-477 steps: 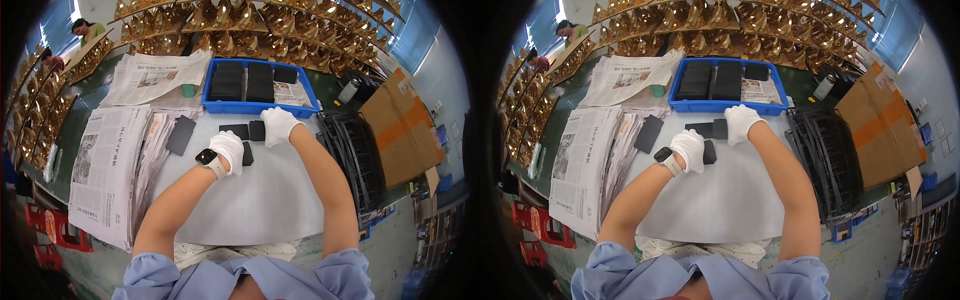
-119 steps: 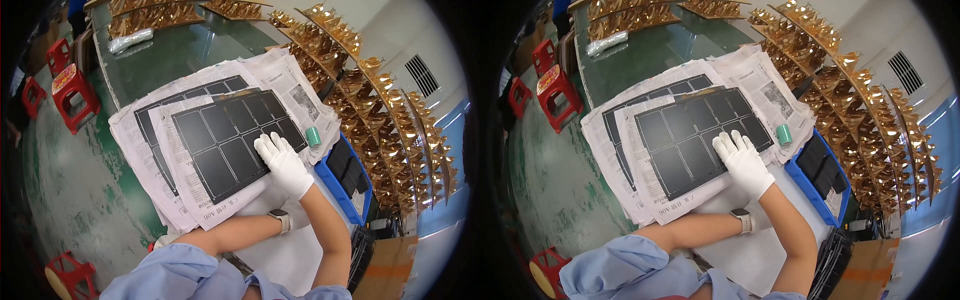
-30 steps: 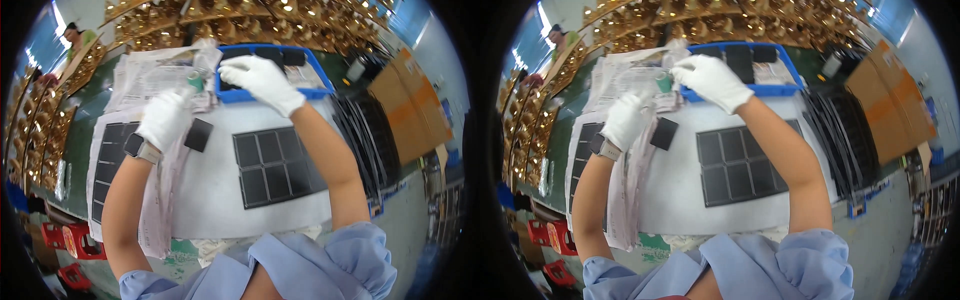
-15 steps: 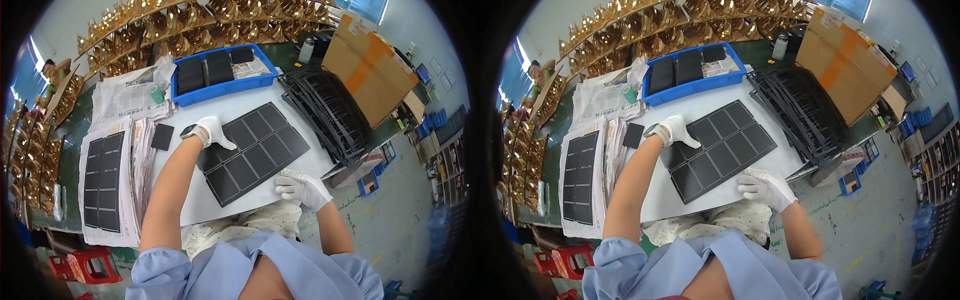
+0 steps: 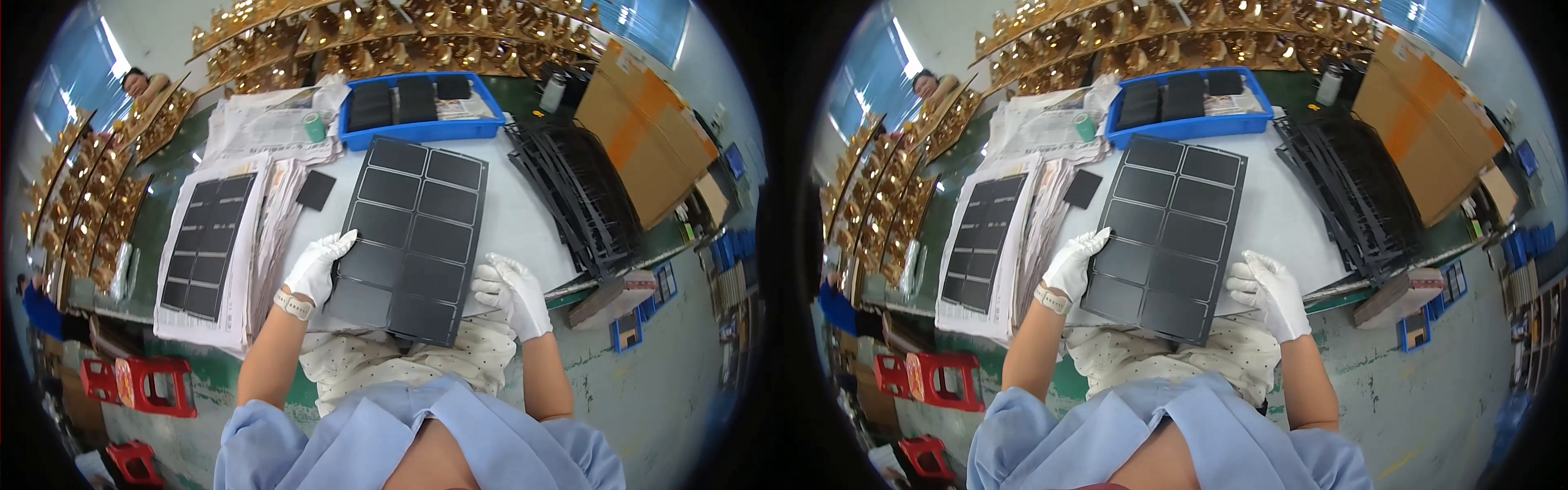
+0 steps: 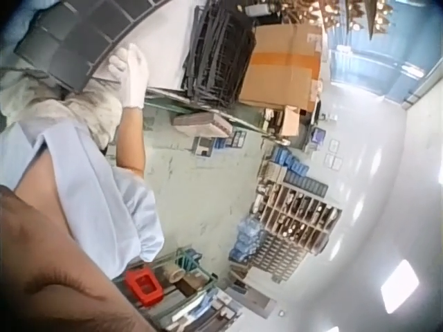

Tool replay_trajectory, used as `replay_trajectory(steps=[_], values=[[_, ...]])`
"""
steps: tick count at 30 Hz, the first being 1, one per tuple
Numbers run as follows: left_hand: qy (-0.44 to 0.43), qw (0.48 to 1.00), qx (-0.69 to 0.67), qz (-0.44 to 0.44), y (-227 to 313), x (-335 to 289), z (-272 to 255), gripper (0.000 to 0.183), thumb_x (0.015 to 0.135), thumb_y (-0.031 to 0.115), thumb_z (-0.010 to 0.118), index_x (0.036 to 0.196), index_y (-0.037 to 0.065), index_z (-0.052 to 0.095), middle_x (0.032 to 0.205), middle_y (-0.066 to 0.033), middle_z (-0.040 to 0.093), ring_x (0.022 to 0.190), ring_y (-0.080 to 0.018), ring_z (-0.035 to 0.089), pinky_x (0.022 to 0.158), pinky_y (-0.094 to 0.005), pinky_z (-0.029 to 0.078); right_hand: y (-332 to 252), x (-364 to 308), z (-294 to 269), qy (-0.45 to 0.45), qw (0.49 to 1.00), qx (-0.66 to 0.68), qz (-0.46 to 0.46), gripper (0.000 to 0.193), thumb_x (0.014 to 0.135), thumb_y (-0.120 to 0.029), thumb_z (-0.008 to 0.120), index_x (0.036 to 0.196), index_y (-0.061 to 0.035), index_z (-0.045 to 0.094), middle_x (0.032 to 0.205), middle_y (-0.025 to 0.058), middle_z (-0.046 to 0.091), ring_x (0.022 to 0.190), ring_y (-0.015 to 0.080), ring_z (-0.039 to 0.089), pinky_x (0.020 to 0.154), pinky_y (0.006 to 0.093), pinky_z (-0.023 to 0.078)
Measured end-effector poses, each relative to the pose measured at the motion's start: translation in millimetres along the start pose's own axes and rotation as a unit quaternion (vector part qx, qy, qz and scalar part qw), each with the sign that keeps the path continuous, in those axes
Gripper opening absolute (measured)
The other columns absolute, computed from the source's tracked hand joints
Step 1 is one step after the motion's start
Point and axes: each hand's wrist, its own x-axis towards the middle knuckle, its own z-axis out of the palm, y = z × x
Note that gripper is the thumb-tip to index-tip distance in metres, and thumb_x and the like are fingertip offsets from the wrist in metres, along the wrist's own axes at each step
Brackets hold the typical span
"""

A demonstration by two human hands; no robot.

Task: The person sorts and inspects small rectangular black panels by hand at a workbench.

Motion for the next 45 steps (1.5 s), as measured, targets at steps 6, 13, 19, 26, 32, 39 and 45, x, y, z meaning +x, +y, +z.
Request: replay_trajectory(steps=[6,13,19,26,32,39,45], values=[[0.06,0.988,-0.142,-0.021,-26,-38,0,0.03,0.11,0.019,0.069,0.133,0.0,0.073,0.122,-0.0061,0.078,0.109,-0.0132,0.072,0.098,-0.0282,0.057,11,8,47,-0.013,0.999,-0.024,-0.034,0.046,0.114,-0.042,0.063,0.135,-0.0007,0.069,0.116,0.0046,0.075,0.096,0.0111,0.07,0.083,0.0286,0.058],[0.095,0.98,-0.175,0.017,-19,-60,17,0.038,0.115,0.03,0.061,0.136,0.0,0.071,0.13,-0.0093,0.077,0.115,-0.0176,0.072,0.104,-0.0348,0.056,24,8,86,0.037,0.984,-0.123,-0.12,0.049,0.115,-0.042,0.062,0.138,0.0013,0.071,0.122,0.0008,0.072,0.108,0.0076,0.063,0.101,0.0247,0.05],[0.049,0.958,-0.279,-0.042,-34,-60,-5,0.06,0.114,0.052,0.054,0.141,0.001,0.069,0.132,-0.0137,0.077,0.114,-0.0226,0.074,0.105,-0.0359,0.056,35,18,79,0.069,0.982,-0.111,-0.133,0.045,0.115,-0.035,0.065,0.139,0.0018,0.071,0.121,0.0002,0.073,0.108,0.0076,0.064,0.098,0.0255,0.051],[0.033,0.942,-0.319,-0.099,-38,-62,0,0.062,0.113,0.056,0.053,0.135,0.001,0.072,0.122,-0.0136,0.08,0.108,-0.0262,0.076,0.1,-0.0384,0.059,27,2,99,0.085,0.982,-0.107,-0.129,0.054,0.115,-0.05,0.058,0.126,-0.0008,0.078,0.107,0.0012,0.076,0.093,0.0068,0.068,0.082,0.0235,0.054],[0.026,0.928,-0.362,-0.087,-43,-56,-3,0.058,0.115,0.054,0.051,0.139,0.004,0.07,0.128,-0.0134,0.078,0.109,-0.0259,0.076,0.099,-0.04,0.06,22,-3,109,0.089,0.982,-0.101,-0.134,0.065,0.116,-0.06,0.049,0.123,-0.0029,0.078,0.102,0.0021,0.076,0.086,0.0079,0.068,0.075,0.0241,0.055],[0.036,0.946,-0.316,-0.065,-41,-55,-6,0.058,0.115,0.053,0.051,0.143,0.006,0.069,0.129,-0.0106,0.077,0.114,-0.0249,0.074,0.101,-0.0398,0.059,31,0,103,0.097,0.953,-0.181,-0.222,0.064,0.119,-0.054,0.046,0.138,0.0015,0.072,0.117,0.0024,0.075,0.103,0.0085,0.067,0.092,0.0244,0.053],[0.024,0.936,-0.345,-0.065,-40,-58,-5,0.059,0.114,0.055,0.052,0.144,0.007,0.068,0.131,-0.0101,0.077,0.115,-0.0255,0.074,0.1,-0.04,0.059,41,-2,93,0.052,0.947,-0.193,-0.251,0.064,0.121,-0.044,0.044,0.154,0.0105,0.055,0.139,0.0086,0.069,0.128,0.0131,0.06,0.117,0.0295,0.043]])
